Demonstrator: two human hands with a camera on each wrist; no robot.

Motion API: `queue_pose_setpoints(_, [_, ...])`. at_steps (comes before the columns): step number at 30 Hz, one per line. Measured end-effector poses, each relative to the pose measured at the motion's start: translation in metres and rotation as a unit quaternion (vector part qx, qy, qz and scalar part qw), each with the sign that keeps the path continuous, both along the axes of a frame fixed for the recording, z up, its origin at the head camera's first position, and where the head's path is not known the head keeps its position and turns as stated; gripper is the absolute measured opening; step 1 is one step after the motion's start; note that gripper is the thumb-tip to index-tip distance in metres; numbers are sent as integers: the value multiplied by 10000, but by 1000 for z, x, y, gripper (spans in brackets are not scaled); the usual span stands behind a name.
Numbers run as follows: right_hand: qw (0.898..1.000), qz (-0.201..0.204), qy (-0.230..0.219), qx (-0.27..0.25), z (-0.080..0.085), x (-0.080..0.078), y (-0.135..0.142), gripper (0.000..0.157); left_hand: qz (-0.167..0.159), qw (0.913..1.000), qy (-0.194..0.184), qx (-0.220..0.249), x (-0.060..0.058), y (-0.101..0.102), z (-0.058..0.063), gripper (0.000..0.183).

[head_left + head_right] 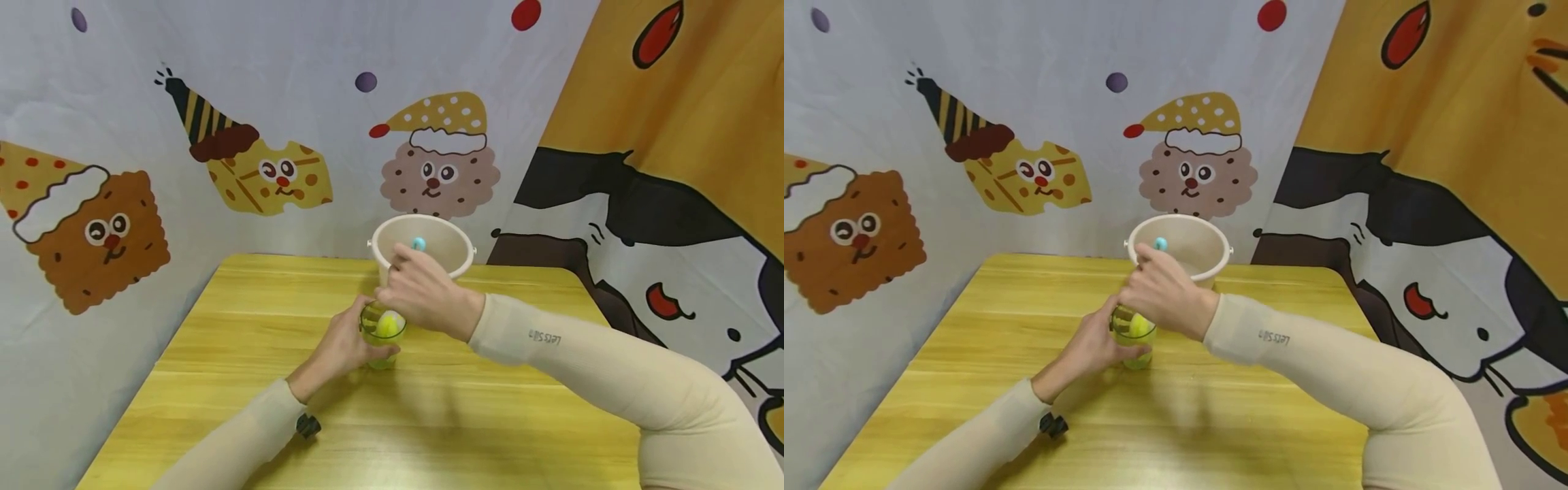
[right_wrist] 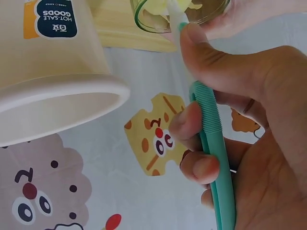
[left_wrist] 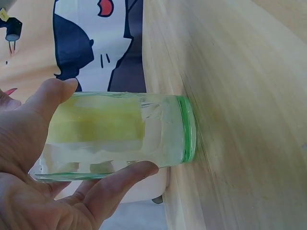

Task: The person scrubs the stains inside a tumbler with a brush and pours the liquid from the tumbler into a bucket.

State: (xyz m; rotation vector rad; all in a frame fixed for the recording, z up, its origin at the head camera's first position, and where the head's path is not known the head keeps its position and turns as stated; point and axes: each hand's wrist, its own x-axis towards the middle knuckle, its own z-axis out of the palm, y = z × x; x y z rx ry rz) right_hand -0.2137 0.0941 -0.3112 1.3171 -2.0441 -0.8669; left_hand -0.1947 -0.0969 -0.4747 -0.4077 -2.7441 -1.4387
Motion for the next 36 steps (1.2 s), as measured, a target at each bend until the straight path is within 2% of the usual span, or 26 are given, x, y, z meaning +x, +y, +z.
queue_pose_setpoints(3, [9997,99,-214,-91,1,-4,2,13,-10,10000,5,53,0,0,1,95])
queue_pose_setpoints(7, [9965,112,-807,-208,4,-12,3,21,-5,10000,-36,81,1,1,3,94])
queue_pose_setpoints(11, [9879,44,-1507,-374,5,-22,7,29,27,9999,-87,101,1,2,1,92])
queue_pose_setpoints(18, [9712,-128,-2311,-561,5,-31,13,36,-34,9997,-118,196,2,3,2,90])
queue_pose_setpoints(23, [9614,-243,-2647,-717,4,-37,16,37,-20,9998,-44,184,1,2,3,91])
queue_pose_setpoints(29, [9448,-653,-3059,-977,0,-39,20,32,-19,9999,-14,167,1,3,4,91])
queue_pose_setpoints(36, [9273,-927,-3267,-1576,-10,-38,25,35,35,10000,6,80,1,3,1,93])
